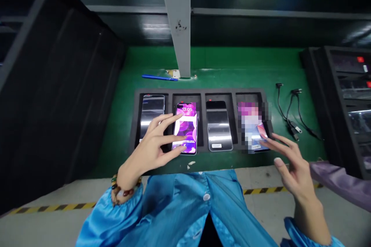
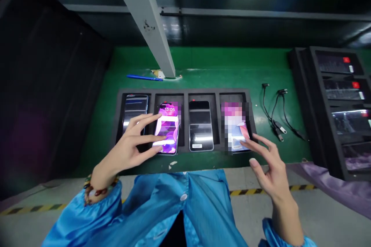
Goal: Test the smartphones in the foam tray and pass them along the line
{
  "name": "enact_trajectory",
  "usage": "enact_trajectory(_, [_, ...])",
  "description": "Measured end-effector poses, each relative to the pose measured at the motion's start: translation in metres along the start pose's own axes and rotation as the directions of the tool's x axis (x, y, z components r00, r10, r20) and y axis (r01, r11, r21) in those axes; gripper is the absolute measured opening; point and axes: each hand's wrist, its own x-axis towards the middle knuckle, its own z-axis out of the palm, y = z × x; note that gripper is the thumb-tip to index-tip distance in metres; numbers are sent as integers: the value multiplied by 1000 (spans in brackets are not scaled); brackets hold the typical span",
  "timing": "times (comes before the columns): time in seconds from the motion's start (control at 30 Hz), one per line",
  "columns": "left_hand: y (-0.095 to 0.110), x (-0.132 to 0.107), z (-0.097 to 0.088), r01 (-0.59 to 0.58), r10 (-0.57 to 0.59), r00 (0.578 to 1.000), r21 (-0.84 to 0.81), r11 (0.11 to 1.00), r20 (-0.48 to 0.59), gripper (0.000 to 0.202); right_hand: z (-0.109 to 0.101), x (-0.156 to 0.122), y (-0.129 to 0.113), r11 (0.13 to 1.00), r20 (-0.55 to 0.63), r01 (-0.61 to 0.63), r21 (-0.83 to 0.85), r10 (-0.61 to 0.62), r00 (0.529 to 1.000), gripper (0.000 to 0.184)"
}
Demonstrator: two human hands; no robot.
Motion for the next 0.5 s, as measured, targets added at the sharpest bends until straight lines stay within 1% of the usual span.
enact_trajectory(0.07, [-1,9,4,29,-30,999,46,998,10,25,4,12,8,999,64,43,14,-44,997,45])
enact_trajectory(0.13, [-2,19,7,71,-66,997,134,988,-40,37,10,33,8,997,47,34,-64,-31,998,51])
enact_trajectory(0.2, [-1,27,7,107,-87,991,209,972,-103,48,18,53,-1,991,21,39,-124,-37,999,58])
enact_trajectory(0.23, [1,29,6,113,-87,989,227,967,-122,49,22,61,-9,990,39,74,-117,-70,997,59])
enact_trajectory(0.27, [3,29,4,108,-78,988,229,967,-133,49,27,67,-19,987,89,137,-78,-130,987,58])
enact_trajectory(0.3, [5,27,3,96,-67,988,221,970,-139,47,33,71,-29,977,160,214,-21,-208,965,55])
enact_trajectory(0.33, [7,25,1,85,-55,988,209,974,-142,43,39,75,-38,958,234,283,37,-284,930,50])
enact_trajectory(0.37, [9,22,1,77,-49,988,197,977,-144,40,45,79,-46,940,295,333,78,-340,893,46])
enact_trajectory(0.4, [11,19,0,74,-47,988,188,979,-147,37,50,84,-52,931,328,355,90,-364,872,44])
enact_trajectory(0.43, [12,16,0,78,-50,987,185,980,-151,34,55,89,-56,935,326,348,68,-351,878,43])
enact_trajectory(0.47, [12,14,0,86,-57,986,186,979,-158,33,58,95,-58,949,295,314,23,-306,905,43])
enact_trajectory(0.5, [12,11,-1,100,-68,983,191,977,-168,32,59,101,-58,965,239,262,-26,-248,939,45])
